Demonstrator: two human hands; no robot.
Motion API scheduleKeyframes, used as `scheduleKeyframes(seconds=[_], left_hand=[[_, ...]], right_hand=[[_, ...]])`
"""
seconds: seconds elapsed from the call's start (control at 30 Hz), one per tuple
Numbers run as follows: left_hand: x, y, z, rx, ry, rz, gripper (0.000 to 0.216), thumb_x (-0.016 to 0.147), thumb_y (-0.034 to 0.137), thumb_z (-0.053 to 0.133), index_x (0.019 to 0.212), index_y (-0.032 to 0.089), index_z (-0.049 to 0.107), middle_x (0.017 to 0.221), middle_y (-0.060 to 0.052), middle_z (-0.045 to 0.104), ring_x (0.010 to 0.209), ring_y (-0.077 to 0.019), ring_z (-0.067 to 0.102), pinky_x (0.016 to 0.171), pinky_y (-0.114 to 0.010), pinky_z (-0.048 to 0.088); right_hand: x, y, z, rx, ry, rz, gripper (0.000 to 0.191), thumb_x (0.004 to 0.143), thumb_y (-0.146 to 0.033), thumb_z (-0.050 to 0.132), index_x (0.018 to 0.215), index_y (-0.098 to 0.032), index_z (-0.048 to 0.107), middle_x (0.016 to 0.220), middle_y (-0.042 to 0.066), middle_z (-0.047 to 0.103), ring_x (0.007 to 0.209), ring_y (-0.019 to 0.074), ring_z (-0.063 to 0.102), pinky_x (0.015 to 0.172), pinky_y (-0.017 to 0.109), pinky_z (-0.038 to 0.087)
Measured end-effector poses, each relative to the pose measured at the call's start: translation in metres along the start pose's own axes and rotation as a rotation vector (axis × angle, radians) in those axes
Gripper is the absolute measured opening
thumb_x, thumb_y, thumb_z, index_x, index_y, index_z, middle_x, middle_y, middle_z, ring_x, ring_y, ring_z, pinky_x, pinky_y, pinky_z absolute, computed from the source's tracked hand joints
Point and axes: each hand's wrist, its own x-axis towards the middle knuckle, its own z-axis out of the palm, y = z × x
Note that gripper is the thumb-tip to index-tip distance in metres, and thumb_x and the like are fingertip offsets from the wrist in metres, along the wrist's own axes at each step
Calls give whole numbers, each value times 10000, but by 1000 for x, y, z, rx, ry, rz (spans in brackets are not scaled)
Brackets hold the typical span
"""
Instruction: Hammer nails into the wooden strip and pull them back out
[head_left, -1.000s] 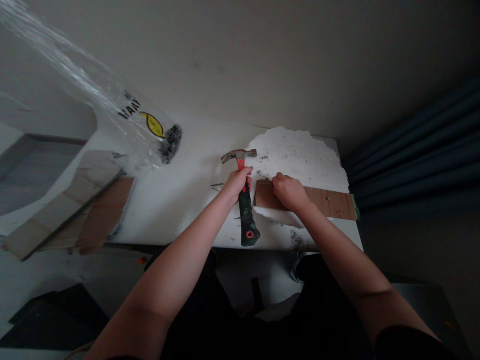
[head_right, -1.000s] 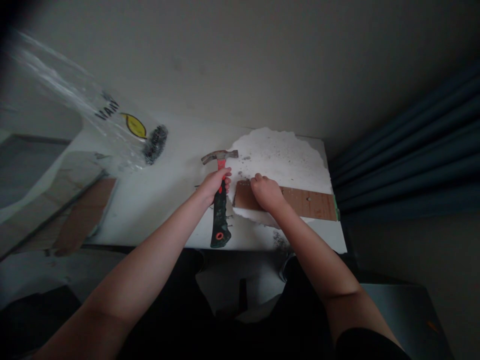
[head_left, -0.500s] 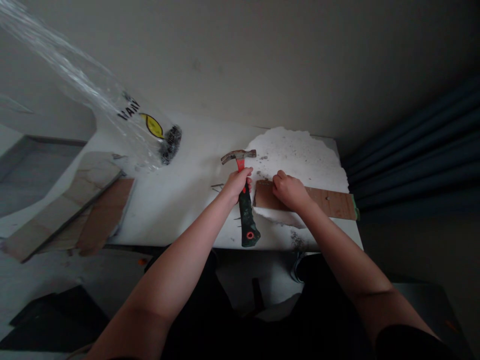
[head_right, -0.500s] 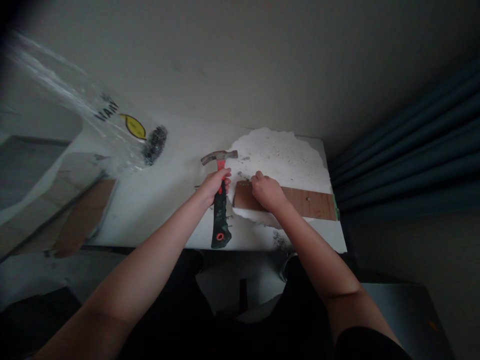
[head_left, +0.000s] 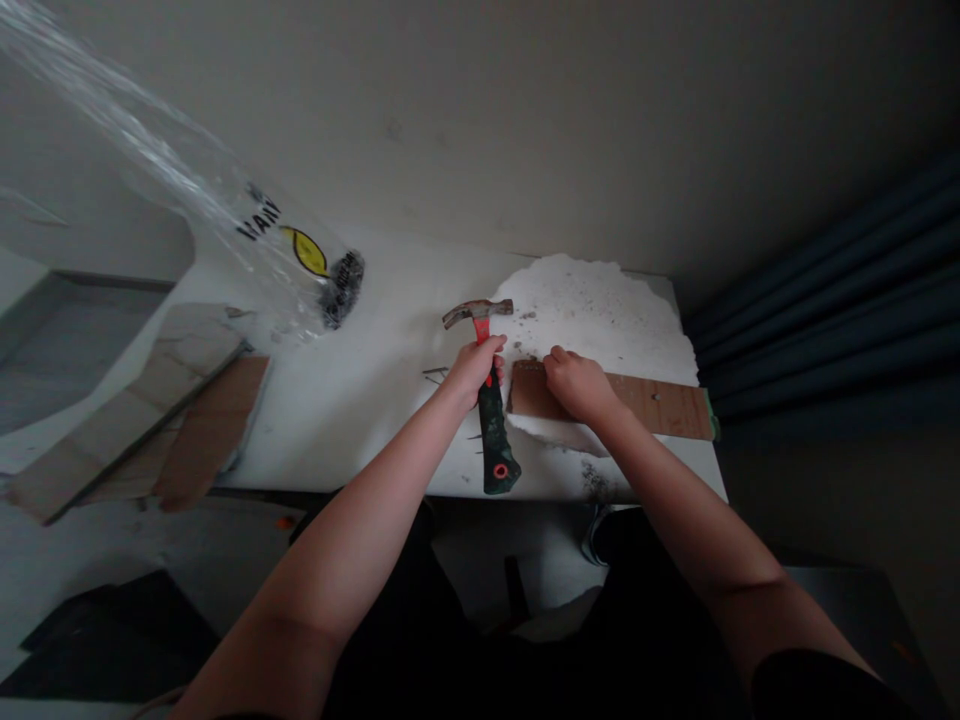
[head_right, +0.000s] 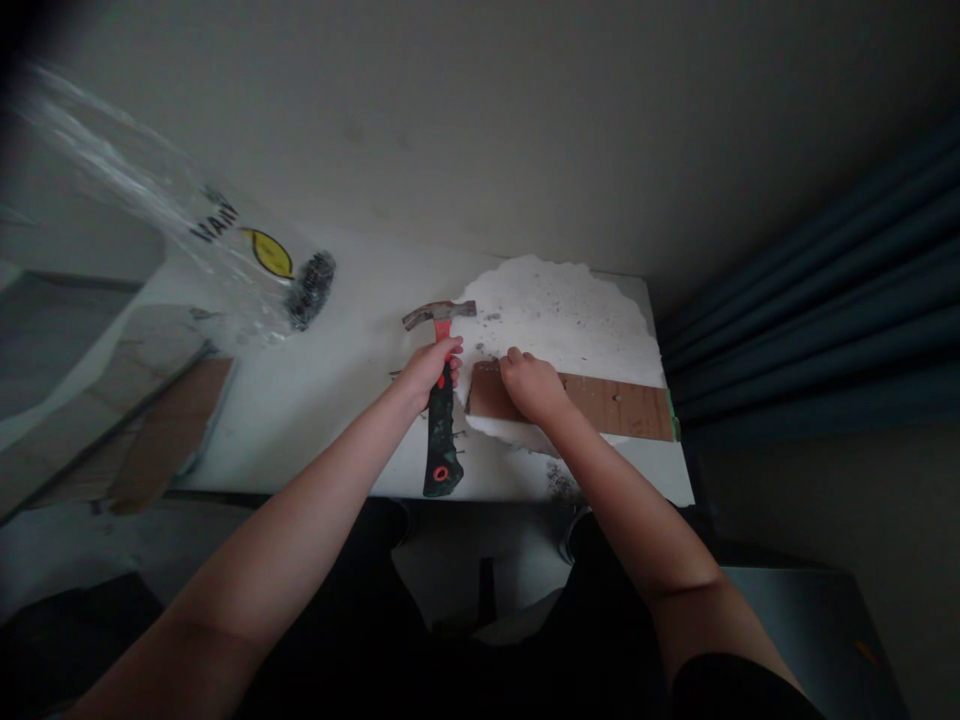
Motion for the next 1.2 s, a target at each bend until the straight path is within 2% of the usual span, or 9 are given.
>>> scheduleKeyframes(seconds=[0.5,0.73,1.2], left_hand=[[0,-2,0,15,-4,13,166,821,294,624,750,168,543,467,65,468,343,-73,412,376,-203,348],[0,-3,0,13,-6,21,180,815,294,635,735,174,527,465,59,469,341,-75,410,376,-200,342],[-1,-3,1,12,4,21,161,829,280,611,740,173,531,468,60,470,345,-73,409,368,-195,351]], right_hand=[[1,1,-1,-2,-15,18,293,960,-114,358,1109,-104,610,1135,179,606,962,247,630,782,317,489],[2,0,0,-3,9,10,290,945,-97,364,1076,-102,623,1096,172,617,932,249,648,738,315,491],[2,0,-1,-9,2,19,293,953,-101,356,1101,-100,608,1111,172,614,931,250,647,748,317,493]])
